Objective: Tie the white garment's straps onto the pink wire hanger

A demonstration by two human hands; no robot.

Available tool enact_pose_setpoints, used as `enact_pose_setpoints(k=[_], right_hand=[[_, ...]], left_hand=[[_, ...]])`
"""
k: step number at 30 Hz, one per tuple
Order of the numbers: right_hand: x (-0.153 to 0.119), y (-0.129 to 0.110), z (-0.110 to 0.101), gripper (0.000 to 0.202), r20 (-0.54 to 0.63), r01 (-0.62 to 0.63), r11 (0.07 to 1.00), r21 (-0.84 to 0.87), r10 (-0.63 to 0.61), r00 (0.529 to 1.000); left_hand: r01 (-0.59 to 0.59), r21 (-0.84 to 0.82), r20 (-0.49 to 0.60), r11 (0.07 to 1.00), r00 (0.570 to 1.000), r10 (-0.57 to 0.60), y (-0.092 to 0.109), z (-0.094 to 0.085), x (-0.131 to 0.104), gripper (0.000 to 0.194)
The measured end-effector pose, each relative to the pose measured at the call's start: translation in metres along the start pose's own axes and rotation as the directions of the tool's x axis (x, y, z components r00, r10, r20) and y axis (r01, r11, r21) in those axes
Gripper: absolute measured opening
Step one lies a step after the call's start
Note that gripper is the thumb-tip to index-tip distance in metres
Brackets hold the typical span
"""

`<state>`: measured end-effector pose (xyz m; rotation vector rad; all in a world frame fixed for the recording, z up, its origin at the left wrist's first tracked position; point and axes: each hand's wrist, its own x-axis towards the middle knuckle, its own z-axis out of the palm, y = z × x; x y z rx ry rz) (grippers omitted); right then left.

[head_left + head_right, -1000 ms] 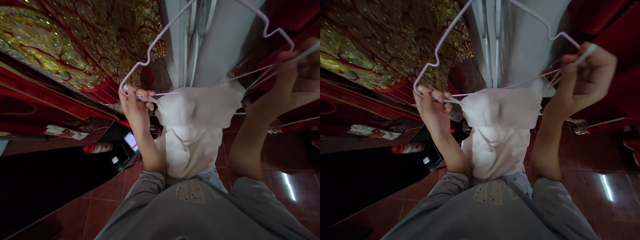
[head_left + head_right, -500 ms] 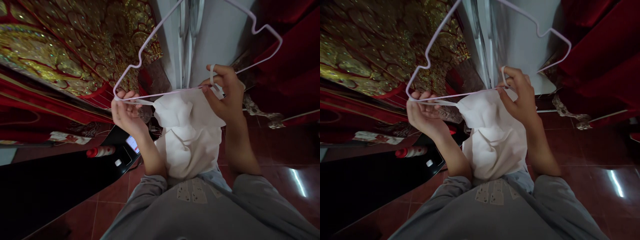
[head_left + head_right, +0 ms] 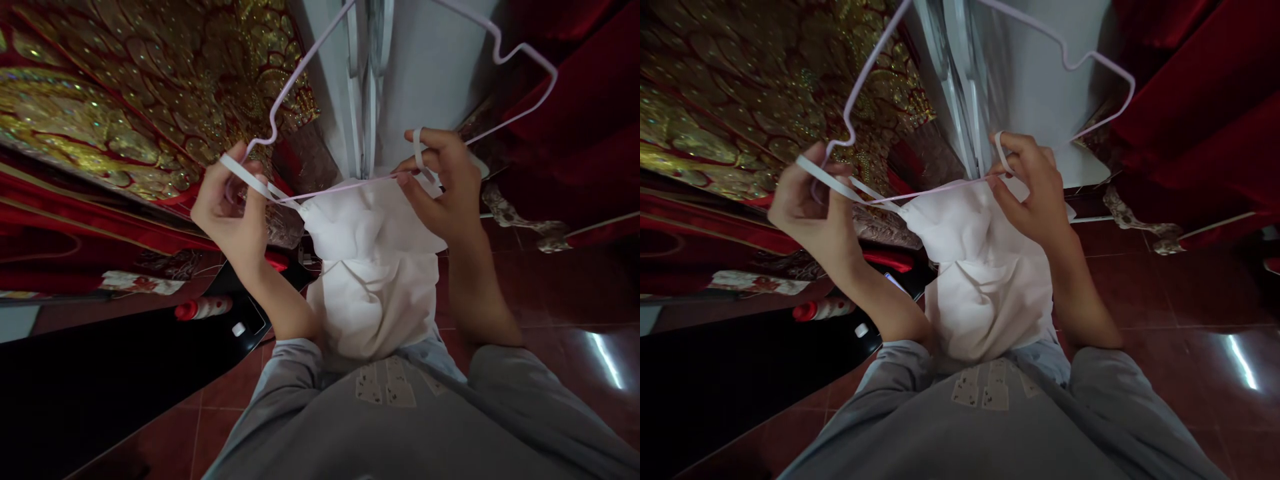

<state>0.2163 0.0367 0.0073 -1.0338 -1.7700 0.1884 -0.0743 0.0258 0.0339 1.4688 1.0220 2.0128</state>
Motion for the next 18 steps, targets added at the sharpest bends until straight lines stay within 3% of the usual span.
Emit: enact_pose_setpoints(k=[3, 7, 10, 13, 16, 18], right_hand=[[0.003, -0.004, 0.001, 0.032, 0.026, -0.016, 0.999, -0.038, 0.017, 1.0], [0.003, -0.004, 0.006, 0.03, 0.06, -0.036, 0.997, -0.07, 0.041, 0.997], [0.0, -0.003, 0.009, 0.028, 0.068, -0.024, 0.996, -0.082, 0.03, 0.997], [-0.001, -0.004, 0.01, 0.027, 0.059, -0.026, 0.996, -0.085, 0.031, 0.998], [-0.001, -0.006, 0.012, 0.024, 0.026, -0.04, 0.997, -0.059, 0.042, 0.999], [-0.001, -0.008, 0.014, 0.022, 0.012, -0.037, 0.999, -0.031, 0.037, 0.999]], left_hand=[[0.107, -0.01, 0.106, 0.994, 0.989, -0.106, 0.013, 0.003, 0.013, 0.016], [0.22, -0.069, 0.191, 0.973, 0.96, -0.204, 0.014, 0.006, 0.025, 0.014], [0.252, -0.104, 0.085, 0.962, 0.966, -0.244, 0.013, 0.011, 0.027, 0.016], [0.206, -0.054, 0.033, 0.977, 0.978, -0.204, 0.012, 0.013, 0.023, 0.019], [0.12, -0.055, -0.018, 0.991, 0.992, -0.122, 0.0, 0.01, 0.015, 0.028], [0.145, -0.132, -0.11, 0.981, 0.981, -0.16, -0.013, 0.008, 0.007, 0.025]])
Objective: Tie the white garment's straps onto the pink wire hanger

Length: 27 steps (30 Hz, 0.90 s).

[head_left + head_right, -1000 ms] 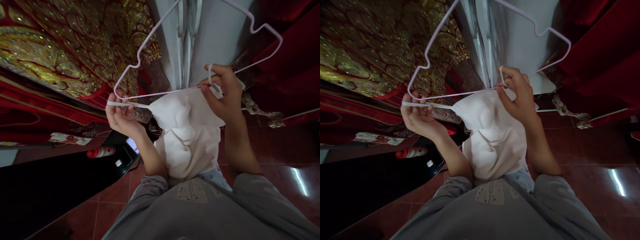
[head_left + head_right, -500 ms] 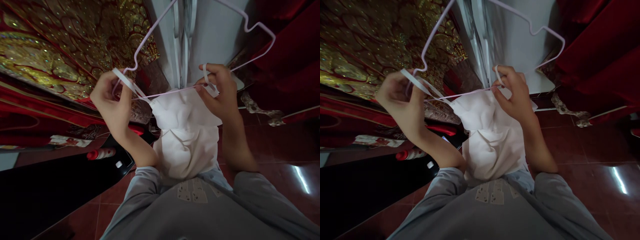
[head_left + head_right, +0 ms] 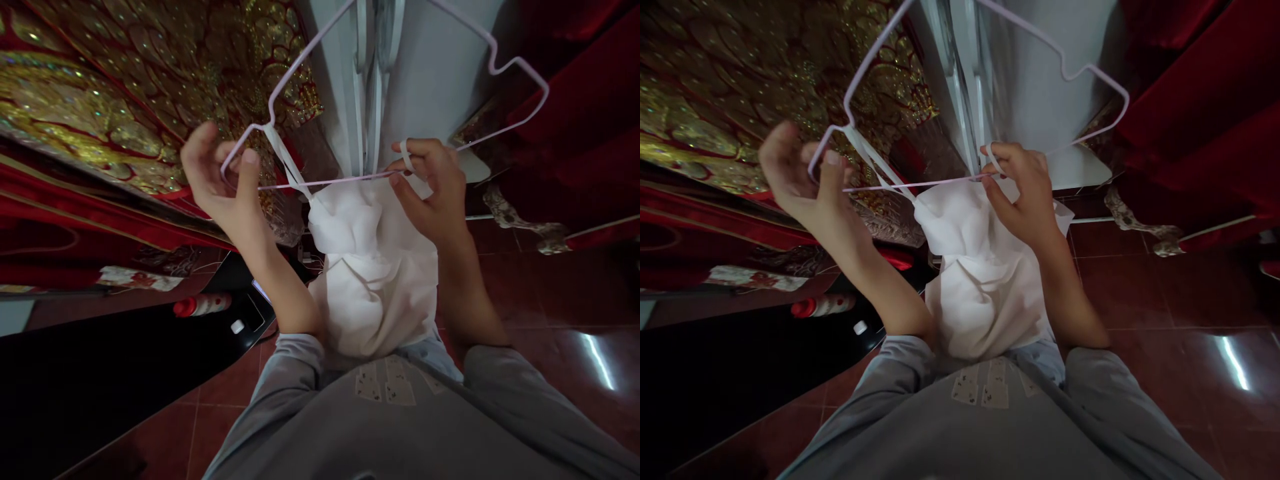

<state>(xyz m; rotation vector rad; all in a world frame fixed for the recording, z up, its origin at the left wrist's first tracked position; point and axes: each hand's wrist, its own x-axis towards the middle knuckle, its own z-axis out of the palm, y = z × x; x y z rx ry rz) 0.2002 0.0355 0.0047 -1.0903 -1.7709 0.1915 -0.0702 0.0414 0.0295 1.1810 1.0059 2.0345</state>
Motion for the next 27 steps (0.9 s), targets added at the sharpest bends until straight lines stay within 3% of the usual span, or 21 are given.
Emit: enact_pose_setpoints(k=[2, 4, 8, 11, 13, 14, 15, 16, 18, 21, 25, 27], right_hand=[[-0.001, -0.003, 0.002, 0.022, -0.002, 0.009, 1.0, 0.022, -0.009, 1.0], [-0.002, -0.005, 0.003, 0.022, 0.014, 0.001, 1.0, 0.024, -0.001, 1.0], [-0.003, -0.005, 0.001, 0.023, -0.021, 0.043, 0.981, 0.189, -0.04, 0.999], [0.0, 0.005, -0.005, 0.026, -0.193, 0.113, 0.956, 0.27, -0.061, 0.979], [0.004, 0.021, -0.013, 0.023, -0.412, 0.149, 0.962, 0.23, -0.042, 0.91], [0.006, 0.031, -0.019, 0.021, -0.529, 0.165, 0.966, 0.199, -0.036, 0.848], [0.009, 0.043, -0.025, 0.018, -0.653, 0.183, 0.971, 0.153, -0.04, 0.757], [0.011, 0.055, -0.033, 0.014, -0.732, 0.196, 0.975, 0.109, -0.055, 0.68], [0.017, 0.076, -0.048, 0.012, -0.779, 0.214, 0.973, 0.085, -0.069, 0.624], [0.026, 0.091, -0.064, 0.023, -0.748, 0.274, 0.951, 0.14, -0.08, 0.659], [0.041, 0.079, -0.065, 0.022, -0.555, 0.169, 0.953, 0.25, -0.002, 0.832], [0.048, 0.066, -0.063, 0.023, -0.444, 0.123, 0.964, 0.236, -0.006, 0.896]], left_hand=[[0.14, -0.122, -0.051, 0.983, 0.988, -0.147, -0.013, -0.002, -0.01, 0.015], [0.243, -0.251, -0.039, 0.937, 0.965, -0.261, -0.022, 0.0, -0.022, 0.031], [0.16, -0.302, -0.062, 0.94, 0.98, -0.187, -0.026, 0.013, -0.037, 0.039], [0.152, -0.269, -0.073, 0.951, 0.981, -0.177, -0.022, 0.019, -0.035, 0.04], [0.169, -0.284, -0.064, 0.944, 0.979, -0.195, -0.019, 0.019, -0.032, 0.037], [0.18, -0.287, -0.055, 0.941, 0.977, -0.204, -0.019, 0.018, -0.031, 0.038], [0.189, -0.281, -0.049, 0.941, 0.976, -0.21, -0.019, 0.018, -0.031, 0.04], [0.195, -0.267, -0.046, 0.944, 0.976, -0.215, -0.02, 0.017, -0.032, 0.044], [0.211, -0.224, -0.032, 0.952, 0.974, -0.223, -0.022, 0.016, -0.034, 0.053], [0.223, -0.216, -0.007, 0.951, 0.973, -0.23, -0.025, 0.017, -0.039, 0.056], [0.193, -0.279, -0.037, 0.941, 0.977, -0.211, -0.024, 0.023, -0.042, 0.05], [0.173, -0.309, -0.058, 0.935, 0.978, -0.201, -0.023, 0.026, -0.042, 0.049]])
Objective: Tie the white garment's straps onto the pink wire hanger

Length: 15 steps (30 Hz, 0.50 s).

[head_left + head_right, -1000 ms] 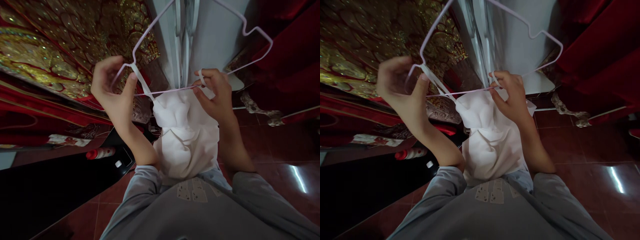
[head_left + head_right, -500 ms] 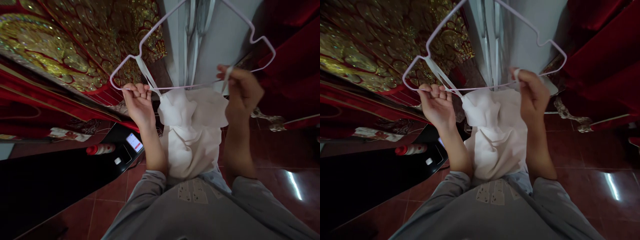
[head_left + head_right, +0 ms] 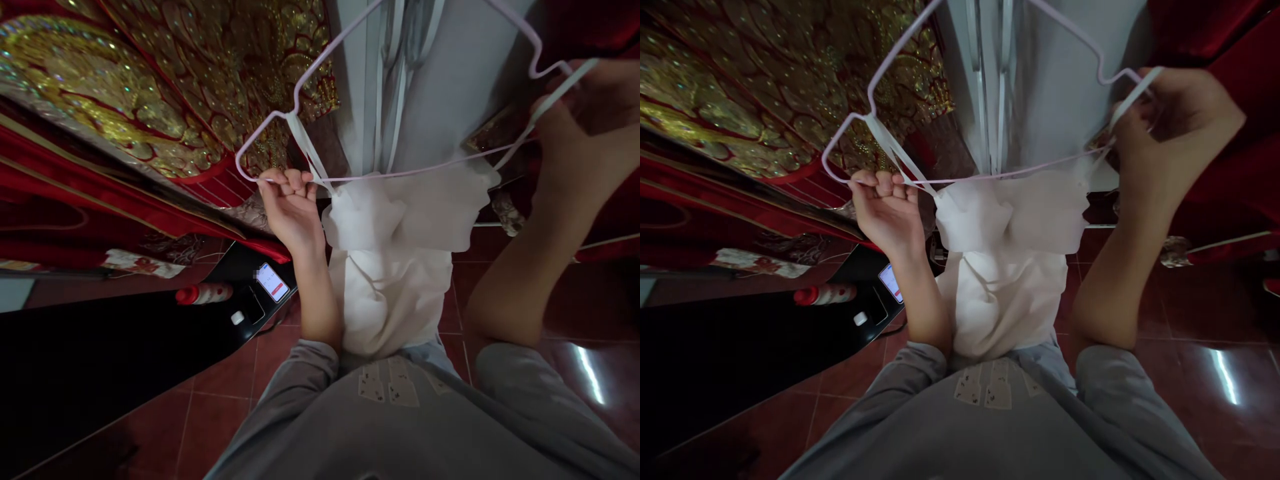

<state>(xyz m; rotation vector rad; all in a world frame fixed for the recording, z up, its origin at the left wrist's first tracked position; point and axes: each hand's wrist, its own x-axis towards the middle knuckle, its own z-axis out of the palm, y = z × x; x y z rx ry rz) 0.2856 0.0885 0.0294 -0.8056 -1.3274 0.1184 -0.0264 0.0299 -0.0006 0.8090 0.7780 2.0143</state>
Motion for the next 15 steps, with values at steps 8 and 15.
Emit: enact_pose_setpoints(k=[8, 15], right_hand=[[0.001, -0.035, 0.013, 0.046, 0.273, 0.136, 0.881, -0.452, -0.009, 0.962], [-0.043, -0.055, 0.04, 0.023, -0.036, 0.216, 0.959, -0.183, -0.226, 0.973]], left_hand=[[-0.017, 0.095, -0.023, 0.995, 1.0, 0.02, -0.005, -0.002, 0.002, 0.052], [0.024, 0.091, -0.031, 0.996, 0.999, -0.021, -0.003, -0.002, -0.004, 0.044]])
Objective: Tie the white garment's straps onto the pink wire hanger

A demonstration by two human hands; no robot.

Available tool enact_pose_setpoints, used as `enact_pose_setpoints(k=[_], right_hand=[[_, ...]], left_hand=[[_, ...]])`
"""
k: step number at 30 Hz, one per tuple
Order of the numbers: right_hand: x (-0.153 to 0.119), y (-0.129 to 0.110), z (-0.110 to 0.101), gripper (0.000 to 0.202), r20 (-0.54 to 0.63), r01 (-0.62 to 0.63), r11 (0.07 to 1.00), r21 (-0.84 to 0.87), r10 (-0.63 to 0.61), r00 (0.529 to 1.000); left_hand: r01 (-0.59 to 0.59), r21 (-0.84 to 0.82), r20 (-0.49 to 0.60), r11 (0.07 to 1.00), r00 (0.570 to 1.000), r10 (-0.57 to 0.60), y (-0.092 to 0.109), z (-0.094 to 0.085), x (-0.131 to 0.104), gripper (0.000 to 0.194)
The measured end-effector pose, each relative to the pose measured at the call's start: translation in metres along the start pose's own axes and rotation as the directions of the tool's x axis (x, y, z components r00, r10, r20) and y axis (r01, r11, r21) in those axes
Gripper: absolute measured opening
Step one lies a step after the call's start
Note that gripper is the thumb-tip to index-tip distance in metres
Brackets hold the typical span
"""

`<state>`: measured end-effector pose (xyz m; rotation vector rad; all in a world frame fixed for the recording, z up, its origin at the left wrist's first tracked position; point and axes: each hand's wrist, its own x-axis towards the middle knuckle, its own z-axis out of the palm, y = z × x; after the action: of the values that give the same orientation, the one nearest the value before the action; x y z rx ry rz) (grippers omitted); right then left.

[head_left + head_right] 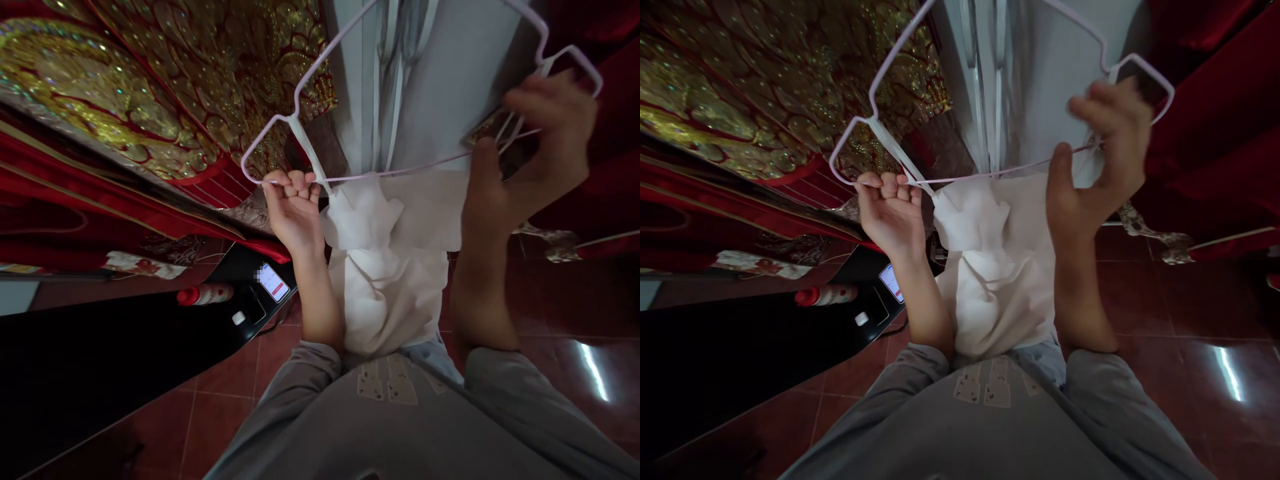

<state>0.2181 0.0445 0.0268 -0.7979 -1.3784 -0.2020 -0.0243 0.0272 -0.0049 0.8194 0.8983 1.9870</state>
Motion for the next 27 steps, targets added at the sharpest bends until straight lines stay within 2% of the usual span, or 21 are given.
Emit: enact_pose_setpoints(k=[2, 4, 6, 8, 10, 12, 16, 18, 22, 27], right_hand=[[-0.009, -0.013, 0.006, 0.018, 0.184, -0.082, 0.996, 0.03, 0.075, 0.98], [-0.016, -0.02, 0.01, 0.017, 0.431, -0.132, 0.991, 0.006, 0.116, 0.895], [-0.022, -0.021, 0.013, 0.02, 0.569, -0.117, 0.992, -0.054, 0.127, 0.812], [-0.029, -0.016, 0.013, 0.023, 0.584, -0.11, 0.989, -0.099, 0.147, 0.799], [-0.036, -0.011, 0.012, 0.026, 0.561, -0.112, 0.987, -0.114, 0.158, 0.812], [-0.042, -0.007, 0.01, 0.027, 0.528, -0.098, 0.992, -0.075, 0.123, 0.84], [-0.047, -0.003, 0.01, 0.027, 0.465, -0.067, 0.997, -0.028, 0.072, 0.882], [-0.046, -0.002, 0.012, 0.028, 0.473, -0.069, 0.997, -0.044, 0.081, 0.877], [-0.043, 0.001, 0.01, 0.027, 0.502, -0.075, 0.991, -0.112, 0.122, 0.856], [-0.041, 0.004, 0.003, 0.029, 0.523, -0.1, 0.993, -0.066, 0.12, 0.844]], left_hand=[[-0.004, 0.025, 0.007, 1.0, 1.0, 0.004, -0.001, -0.001, -0.001, 0.043], [-0.027, 0.043, 0.01, 0.999, 1.0, 0.027, -0.003, -0.004, -0.001, 0.045], [-0.034, 0.056, 0.011, 0.998, 0.999, 0.033, -0.005, -0.007, 0.0, 0.048], [-0.02, 0.061, 0.019, 0.998, 1.0, 0.018, -0.005, -0.011, 0.001, 0.048], [-0.003, 0.058, 0.058, 0.998, 0.998, 0.0, -0.005, -0.016, -0.001, 0.043], [0.01, 0.086, 0.142, 0.996, 0.99, -0.022, -0.002, -0.021, -0.004, 0.04], [0.063, 0.229, 0.365, 0.971, 0.919, -0.146, 0.008, -0.027, -0.013, 0.041], [0.052, 0.282, 0.417, 0.958, 0.892, -0.172, 0.016, -0.027, -0.017, 0.037], [0.057, 0.295, 0.419, 0.954, 0.889, -0.183, 0.031, -0.024, -0.02, 0.034], [0.147, 0.058, 0.37, 0.987, 0.915, -0.158, 0.046, -0.02, -0.013, 0.038]])
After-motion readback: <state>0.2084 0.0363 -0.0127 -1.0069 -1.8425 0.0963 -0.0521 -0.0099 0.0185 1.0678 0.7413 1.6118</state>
